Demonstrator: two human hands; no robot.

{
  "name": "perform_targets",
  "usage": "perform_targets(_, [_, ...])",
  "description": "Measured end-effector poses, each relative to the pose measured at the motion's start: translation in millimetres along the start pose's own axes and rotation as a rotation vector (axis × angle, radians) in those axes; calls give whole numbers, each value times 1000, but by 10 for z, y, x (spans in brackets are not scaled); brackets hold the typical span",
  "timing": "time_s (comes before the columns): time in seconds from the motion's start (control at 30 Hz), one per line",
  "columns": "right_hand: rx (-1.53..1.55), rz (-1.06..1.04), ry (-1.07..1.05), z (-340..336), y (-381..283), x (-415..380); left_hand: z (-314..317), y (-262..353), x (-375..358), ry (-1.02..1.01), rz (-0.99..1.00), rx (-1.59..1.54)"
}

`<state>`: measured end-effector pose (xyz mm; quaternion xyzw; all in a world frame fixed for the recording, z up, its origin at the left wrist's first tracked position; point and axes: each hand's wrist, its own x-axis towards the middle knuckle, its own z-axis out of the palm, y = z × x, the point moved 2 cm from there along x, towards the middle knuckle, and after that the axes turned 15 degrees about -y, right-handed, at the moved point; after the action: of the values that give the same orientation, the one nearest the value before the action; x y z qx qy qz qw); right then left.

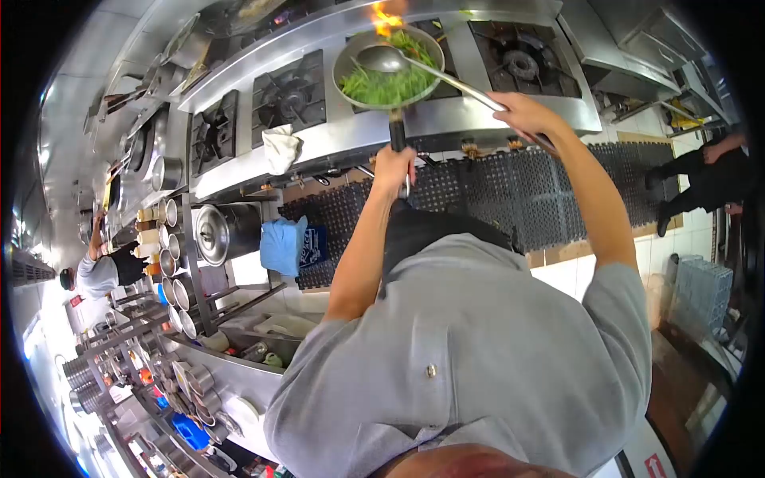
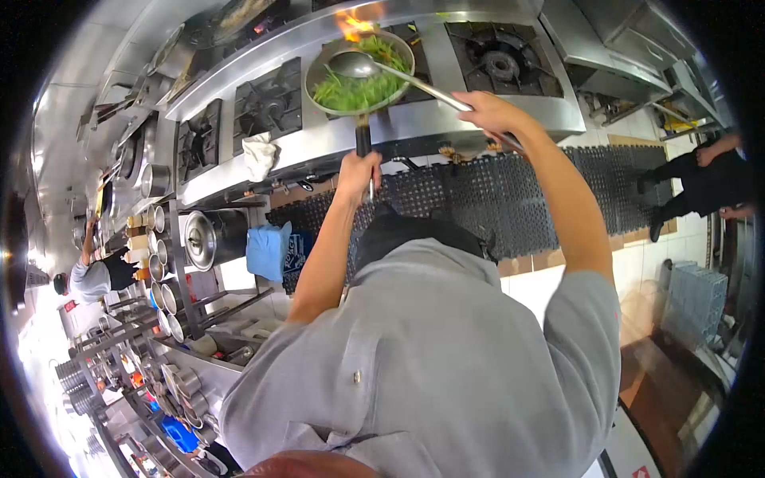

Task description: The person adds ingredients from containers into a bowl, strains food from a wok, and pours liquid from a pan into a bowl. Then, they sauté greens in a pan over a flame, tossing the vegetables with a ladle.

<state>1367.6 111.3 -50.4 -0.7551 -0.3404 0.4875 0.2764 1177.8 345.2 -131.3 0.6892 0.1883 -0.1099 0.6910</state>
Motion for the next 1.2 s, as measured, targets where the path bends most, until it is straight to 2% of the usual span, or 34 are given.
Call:
perform_targets(0.03, [-24, 13, -1, 26, 37, 61, 32, -167, 167, 70, 32, -155])
perform_targets(0.1, [-106, 28, -103, -134, -10, -228, -17, -234, -180, -34, 42, -97])
perform_targets(0.17, [-85, 41, -72, -291, 241, -329, -37, -114, -556, -17, -83, -67])
perform_targets(0.23, [-67, 84, -92, -228, 327, -250, -3, 72, -359, 9, 52, -38])
perform_targets(0.27, [-55, 47, -20, -85, 224, -72, -54, -199, 41, -16, 107, -65])
perform_targets(0.3, [-48, 3, 66, -13, 157, 61, 82, -7, 137, 66, 42, -100])
perform_targets(0.37, [-17, -21, 48, -93, 226, 16, 17, -20, 40, -22, -105, 36])
perform_targets(0.43, [-124, 25, -81, -385, 457, -277, -29, -83, -355, 120, 91, -4])
perform_targets(0.47, [-36, 56, -107, -440, 471, -384, -75, 65, -547, -9, -73, -49])
perform_targets(0.5, [-41, 56, -117, -469, 436, -280, -168, 75, -323, -2, -76, -56])
perform_targets(0.57, [-139, 4, 112, -261, 279, -41, -243, -126, 89, -59, -3, 112])
perform_targets(0.6, [-68, 32, 139, -166, 211, 50, -166, -259, 0, -64, -12, 107])
perform_targets(0.63, [-74, 30, 149, -220, 388, 28, -76, -322, -100, -16, -16, 82])
perform_targets(0.7, [-171, -167, -6, -441, 771, 3, 42, -306, -274, 73, 2, 51])
perform_targets(0.73, [-161, -173, 7, -467, 783, 74, 128, -29, -589, 55, -116, -44])
perform_targets(0.77, [-184, -161, 62, -555, 779, 132, 96, 7, -624, 47, -135, -58])
perform_targets(0.83, [-204, -121, 116, -401, 873, 167, -39, -68, -195, -63, -40, 110])
perform_targets(0.87, [-86, -24, 88, -240, 386, 70, 25, -6, 10, 0, 3, 81])
perform_targets(0.9, [-27, 32, 97, -144, 291, 116, 97, -68, 109, 61, 3, -45])
perform_targets(0.97, [-175, -39, 3, -332, 338, -85, 109, -115, -223, 14, -26, -101])
perform_targets(1.0, [-119, 43, -43, -454, 391, -280, 106, -48, -494, 29, -103, -90])
perform_targets(1.03, [-114, 40, -52, -465, 293, -335, 40, -143, -621, 10, -143, -108])
perform_targets(1.1, [-104, 119, -5, -473, 184, -391, 19, 24, -462, -24, -25, -39])
perform_targets(1.13, [-269, -41, 122, -378, 254, -108, -5, 4, -236, -50, -15, 83])
perform_targets(1.17, [-178, 88, 79, -260, 54, -72, 60, 70, -16, 20, 11, 7])
perform_targets(1.2, [-193, 82, 44, -250, 29, -85, 47, -3, 14, 26, -18, 29])
